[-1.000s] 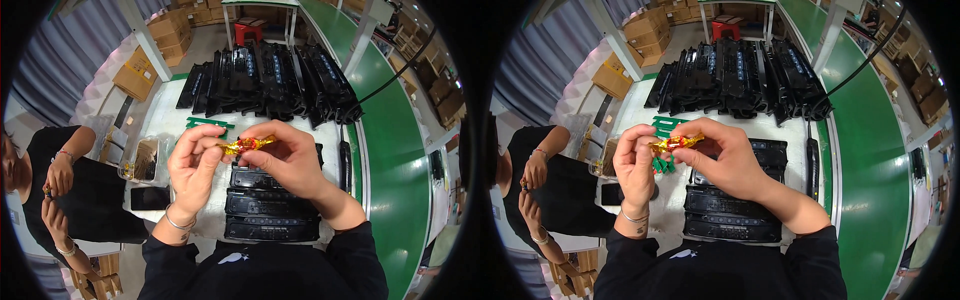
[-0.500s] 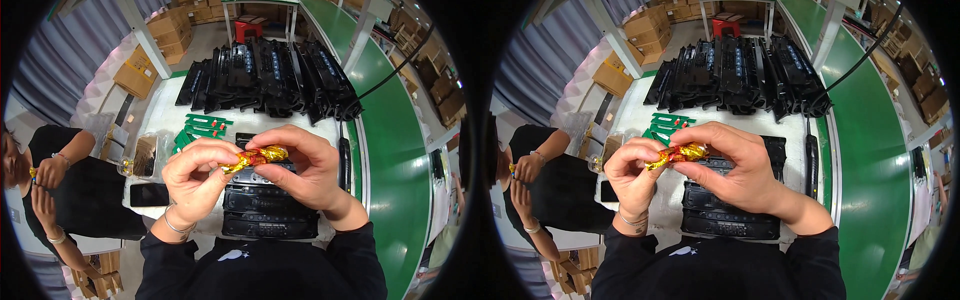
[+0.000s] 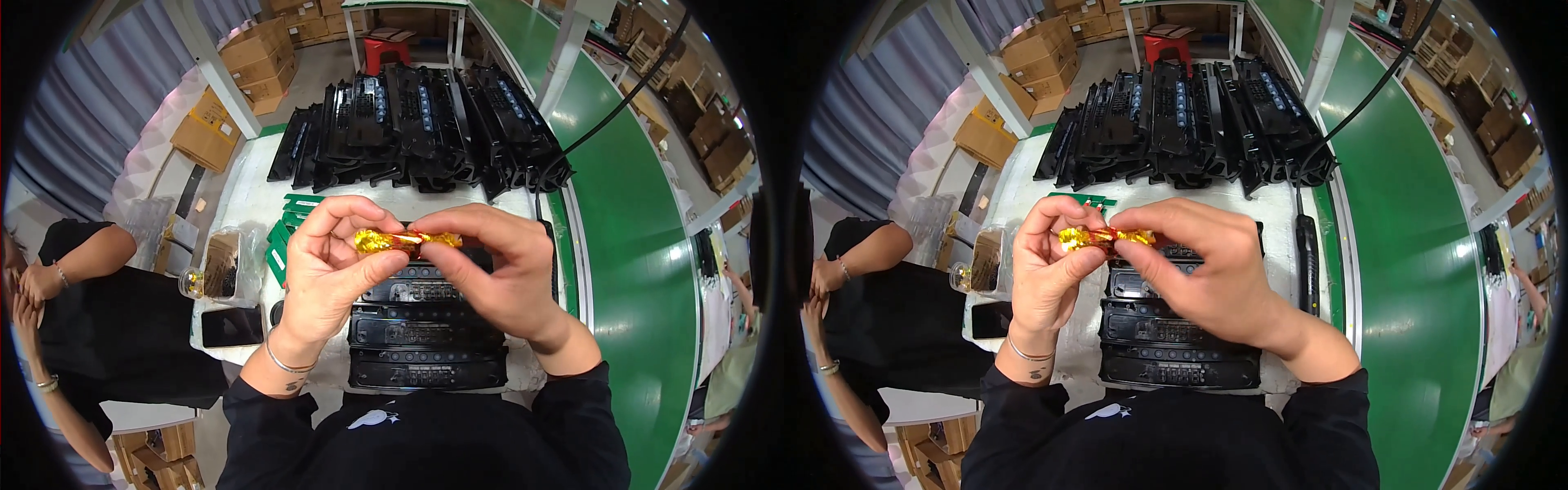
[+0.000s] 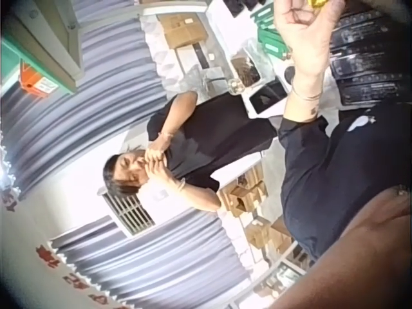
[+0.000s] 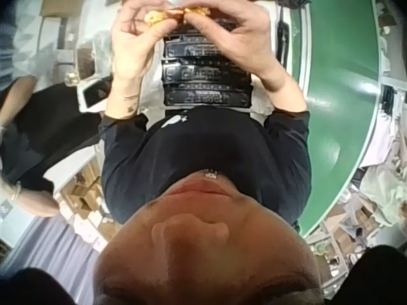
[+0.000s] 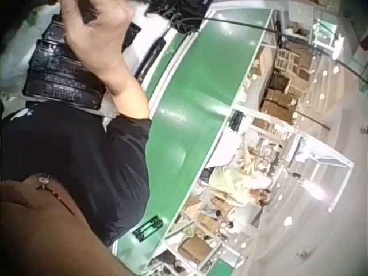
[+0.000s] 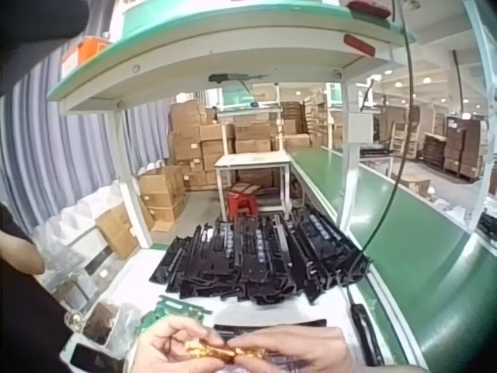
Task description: Assemble toner cartridge components by attaching circuit boards and driving screws using an electric screwdriver.
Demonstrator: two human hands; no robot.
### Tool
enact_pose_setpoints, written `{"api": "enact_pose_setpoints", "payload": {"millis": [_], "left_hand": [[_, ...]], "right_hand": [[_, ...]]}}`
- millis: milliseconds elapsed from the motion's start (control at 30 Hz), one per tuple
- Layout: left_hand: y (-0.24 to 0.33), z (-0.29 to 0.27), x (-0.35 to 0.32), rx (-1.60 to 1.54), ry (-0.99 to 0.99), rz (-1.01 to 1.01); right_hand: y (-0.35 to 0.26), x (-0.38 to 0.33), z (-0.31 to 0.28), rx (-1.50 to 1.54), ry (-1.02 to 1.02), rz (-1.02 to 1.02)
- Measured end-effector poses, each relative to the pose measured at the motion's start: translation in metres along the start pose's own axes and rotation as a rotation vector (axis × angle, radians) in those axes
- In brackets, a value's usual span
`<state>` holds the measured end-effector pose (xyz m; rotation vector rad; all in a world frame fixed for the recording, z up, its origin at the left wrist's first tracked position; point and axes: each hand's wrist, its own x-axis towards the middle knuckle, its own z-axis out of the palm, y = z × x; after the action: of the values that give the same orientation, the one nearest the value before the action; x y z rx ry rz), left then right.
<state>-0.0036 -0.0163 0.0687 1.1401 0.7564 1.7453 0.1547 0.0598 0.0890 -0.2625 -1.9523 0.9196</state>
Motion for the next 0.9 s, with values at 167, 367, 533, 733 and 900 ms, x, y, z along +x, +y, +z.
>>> {"api": "enact_pose_setpoints", "payload": {"millis": [167, 367, 533, 733, 900], "left_hand": [[-0.001, 0.008, 0.0, 0.077, -0.066, 0.135], [0.011, 0.02, 0.001, 0.174, -0.135, 0.334], [0.058, 0.054, 0.0, -0.203, -0.741, 0.384], [0.076, 0.075, -0.004, -0.444, -0.67, 0.154], [0.069, 0.086, 0.017, -0.48, -0.894, 0.237]], "right_hand": [[-0.011, 0.004, -0.004, 0.37, 0.034, 0.347], [-0.035, 0.012, -0.014, 0.376, -0.014, 0.426], [-0.094, -0.004, -0.036, 0.387, -0.057, -0.153], [-0.11, -0.004, -0.028, 0.382, 0.045, -0.331], [-0.119, 0.01, -0.064, 0.367, -0.392, -0.426]]}}
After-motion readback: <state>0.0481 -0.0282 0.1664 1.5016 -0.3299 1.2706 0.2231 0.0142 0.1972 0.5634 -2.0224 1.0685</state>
